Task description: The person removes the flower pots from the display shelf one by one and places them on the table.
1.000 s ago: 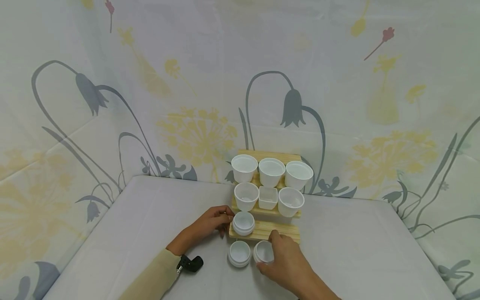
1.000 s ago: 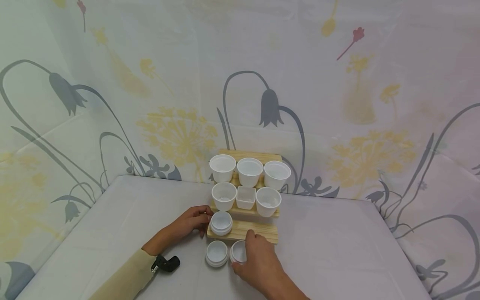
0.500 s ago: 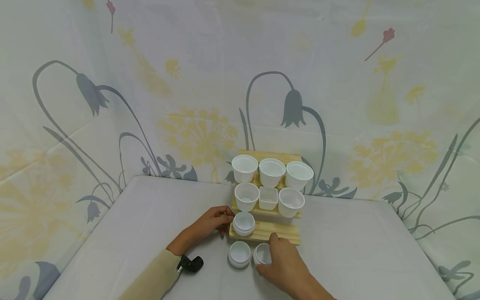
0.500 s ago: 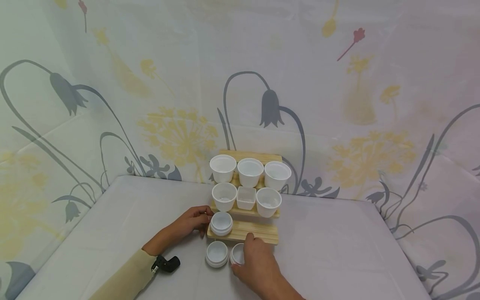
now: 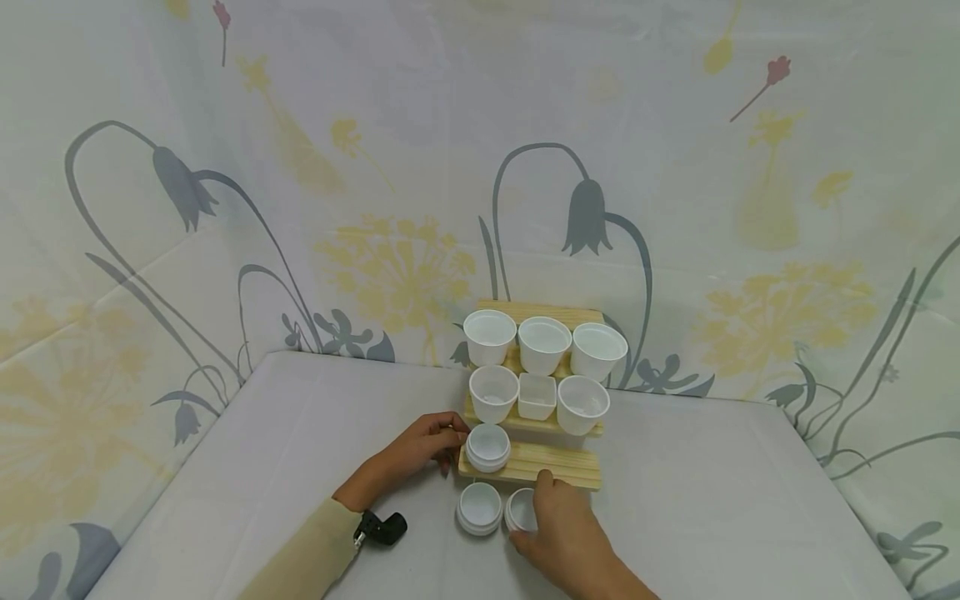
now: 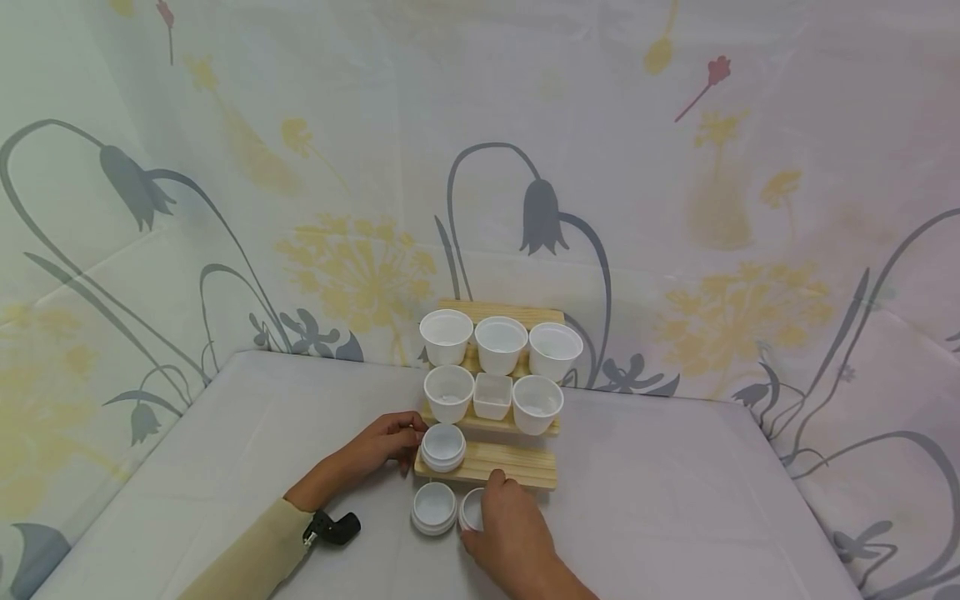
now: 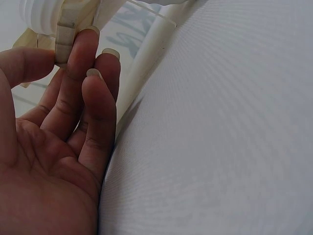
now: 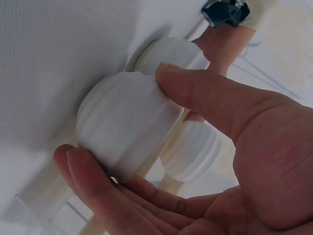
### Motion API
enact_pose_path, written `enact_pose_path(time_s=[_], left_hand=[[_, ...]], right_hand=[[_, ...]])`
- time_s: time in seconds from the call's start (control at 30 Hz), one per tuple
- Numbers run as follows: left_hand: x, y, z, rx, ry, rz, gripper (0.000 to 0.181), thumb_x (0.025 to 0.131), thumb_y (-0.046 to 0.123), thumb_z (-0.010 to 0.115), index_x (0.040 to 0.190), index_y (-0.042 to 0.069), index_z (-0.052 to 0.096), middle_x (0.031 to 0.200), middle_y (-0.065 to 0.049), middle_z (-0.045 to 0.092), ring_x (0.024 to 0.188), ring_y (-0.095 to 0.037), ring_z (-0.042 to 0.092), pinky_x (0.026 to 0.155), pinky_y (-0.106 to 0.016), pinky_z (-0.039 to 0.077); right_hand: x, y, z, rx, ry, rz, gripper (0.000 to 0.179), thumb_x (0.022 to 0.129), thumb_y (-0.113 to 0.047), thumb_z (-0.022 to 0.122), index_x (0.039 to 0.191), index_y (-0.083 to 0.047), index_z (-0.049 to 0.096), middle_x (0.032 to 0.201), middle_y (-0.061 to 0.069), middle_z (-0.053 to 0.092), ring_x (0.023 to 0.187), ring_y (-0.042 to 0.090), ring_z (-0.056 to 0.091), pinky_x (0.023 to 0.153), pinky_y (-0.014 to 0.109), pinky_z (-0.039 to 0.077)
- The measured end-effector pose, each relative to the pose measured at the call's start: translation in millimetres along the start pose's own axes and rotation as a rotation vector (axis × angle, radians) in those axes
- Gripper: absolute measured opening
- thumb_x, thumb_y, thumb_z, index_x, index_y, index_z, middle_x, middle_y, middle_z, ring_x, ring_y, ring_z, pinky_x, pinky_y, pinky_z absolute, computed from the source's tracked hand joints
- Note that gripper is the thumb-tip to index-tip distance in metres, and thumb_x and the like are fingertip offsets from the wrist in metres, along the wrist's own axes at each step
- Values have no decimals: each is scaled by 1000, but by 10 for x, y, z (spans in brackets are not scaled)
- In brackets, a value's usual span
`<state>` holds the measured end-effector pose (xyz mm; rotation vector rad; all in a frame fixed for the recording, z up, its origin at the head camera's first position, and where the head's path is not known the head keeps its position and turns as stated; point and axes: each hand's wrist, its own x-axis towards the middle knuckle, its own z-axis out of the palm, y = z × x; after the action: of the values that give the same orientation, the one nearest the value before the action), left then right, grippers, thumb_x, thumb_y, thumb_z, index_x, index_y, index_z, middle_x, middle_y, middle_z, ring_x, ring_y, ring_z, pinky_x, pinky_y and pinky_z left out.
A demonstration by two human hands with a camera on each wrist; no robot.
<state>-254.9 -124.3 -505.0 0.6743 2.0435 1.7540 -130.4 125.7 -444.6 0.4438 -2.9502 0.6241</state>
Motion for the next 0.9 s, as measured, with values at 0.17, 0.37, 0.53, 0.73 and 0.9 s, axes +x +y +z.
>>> enact_pose_path(time_s=[0.17,0.37,0.53,0.73,0.9], left_hand=[[-2,0,2,1,2,0,21,106,15,54,114,0,67,89,-3,68,79,-18,62,65,-28,55],[4,-15,-1,1,6,-7,21,106,16,55,113,1,67,89,-3,68,79,-18,62,65,-28,55],[4,-19,-3,3,5,-3,21,106,16,55,113,0,67,89,-3,68,78,-18,61,65,-28,55],[0,-6,-3,-7,0,6,21,106,16,55,113,0,67,88,-2,67,78,-18,61,65,-28,55],[9,-16,-2,-17,-1,6,21,106,16,56,113,0,67,87,-2,68,77,-18,61,64,-28,55]], right_hand=[[-24,-7,24,-42,28,-22,63,67,-23,100,102,8,57,80,14,61,72,29,66,61,43,56],[-38,-26,38,-62,32,-29,63,69,-21,100,103,9,56,83,16,62,76,29,68,63,43,58],[-47,-19,69,-77,44,-37,62,69,-20,100,100,9,56,82,16,61,72,29,67,59,41,57],[-61,-29,81,-78,44,-22,58,71,-19,100,96,6,55,79,14,59,69,29,66,55,39,54],[-66,-49,71,-80,22,-5,56,73,-19,99,96,7,56,80,15,59,70,30,68,56,38,55]])
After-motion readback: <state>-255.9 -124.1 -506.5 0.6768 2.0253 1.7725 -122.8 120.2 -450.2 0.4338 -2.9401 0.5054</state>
